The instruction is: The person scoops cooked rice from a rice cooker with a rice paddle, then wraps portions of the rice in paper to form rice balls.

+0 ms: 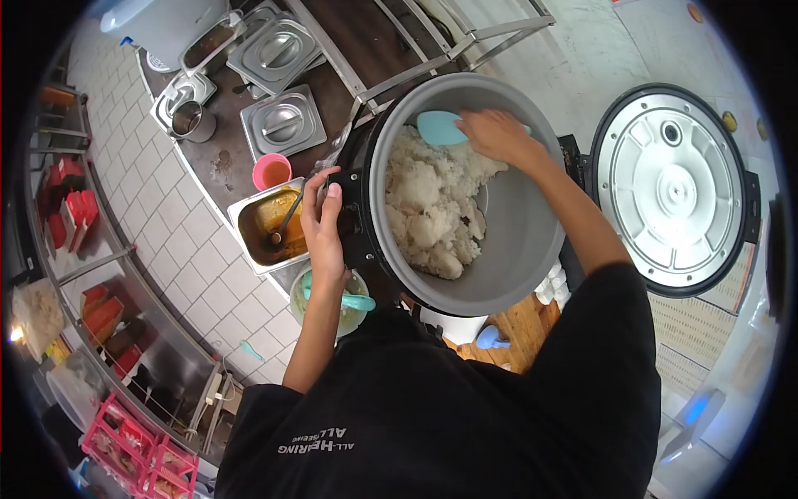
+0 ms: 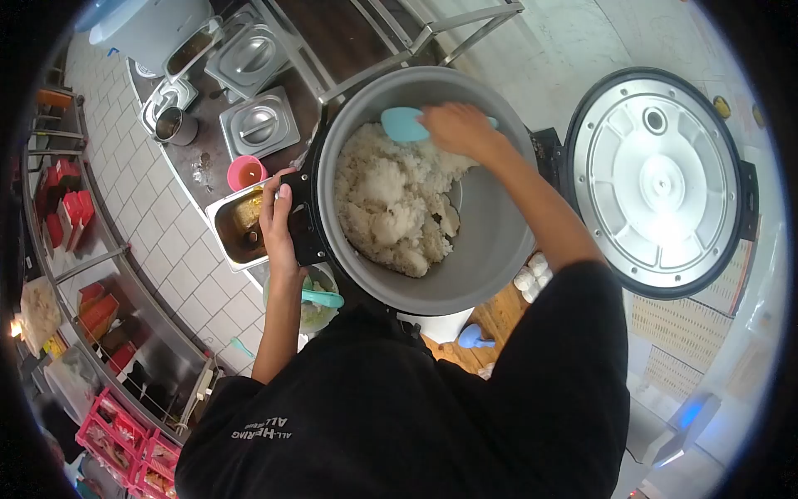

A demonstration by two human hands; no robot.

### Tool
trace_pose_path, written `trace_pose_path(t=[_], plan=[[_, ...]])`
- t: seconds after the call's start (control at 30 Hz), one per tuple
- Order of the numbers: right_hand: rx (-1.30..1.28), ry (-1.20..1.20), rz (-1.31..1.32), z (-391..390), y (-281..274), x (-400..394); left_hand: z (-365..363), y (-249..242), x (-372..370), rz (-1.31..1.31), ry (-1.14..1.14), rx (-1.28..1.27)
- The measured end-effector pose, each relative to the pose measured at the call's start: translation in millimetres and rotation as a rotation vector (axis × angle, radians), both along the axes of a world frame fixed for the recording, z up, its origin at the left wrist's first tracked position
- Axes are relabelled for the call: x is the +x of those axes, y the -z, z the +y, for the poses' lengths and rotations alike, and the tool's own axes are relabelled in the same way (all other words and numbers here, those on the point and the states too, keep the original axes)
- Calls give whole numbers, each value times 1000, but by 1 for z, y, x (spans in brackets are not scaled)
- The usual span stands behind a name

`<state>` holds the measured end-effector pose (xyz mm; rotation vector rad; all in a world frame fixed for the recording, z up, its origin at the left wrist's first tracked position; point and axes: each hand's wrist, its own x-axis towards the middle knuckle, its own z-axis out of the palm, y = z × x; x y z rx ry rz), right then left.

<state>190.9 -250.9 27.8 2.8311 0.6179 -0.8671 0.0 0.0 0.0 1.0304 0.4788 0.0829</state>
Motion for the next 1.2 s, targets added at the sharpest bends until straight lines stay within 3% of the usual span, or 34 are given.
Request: trace_pose_path(t=[0.07,0.1,0.2,0.27,0.37,0.5,0.57,0.67,0.8,0.9,1.2], plan=[[137,-158,-30,12,41,17,11,3,6,-1,-7,26],[72,-163,0,-15,28,6,-18,-4,-5,23,-13,-40],[238,-109,111,4,46,6,-9,-8,0,6,-49,-60],[284,-214,114,10,47,9,-6,-2,4,-11,-42,-23],[205,-314,219,34,24,10,-6,-4,-2,27,-7,25],[284,-271,270,30,48,18,-7,-1,0,-16,-17,0],[167,-289,464,43,47,23,-6,-4,-1,-12,-16,-25],[286,-359,417,33,78,26,-8,-2,-3,-20,-28,-6],[253,-356,421,43,57,9,-7,-3,-2,-6,-45,-38],[336,-436,280,39,50,-3,-7,-1,0,-14,-43,-55],[127,-574,86,51,-34,-76,-5,2,-2,-2,-43,-136]])
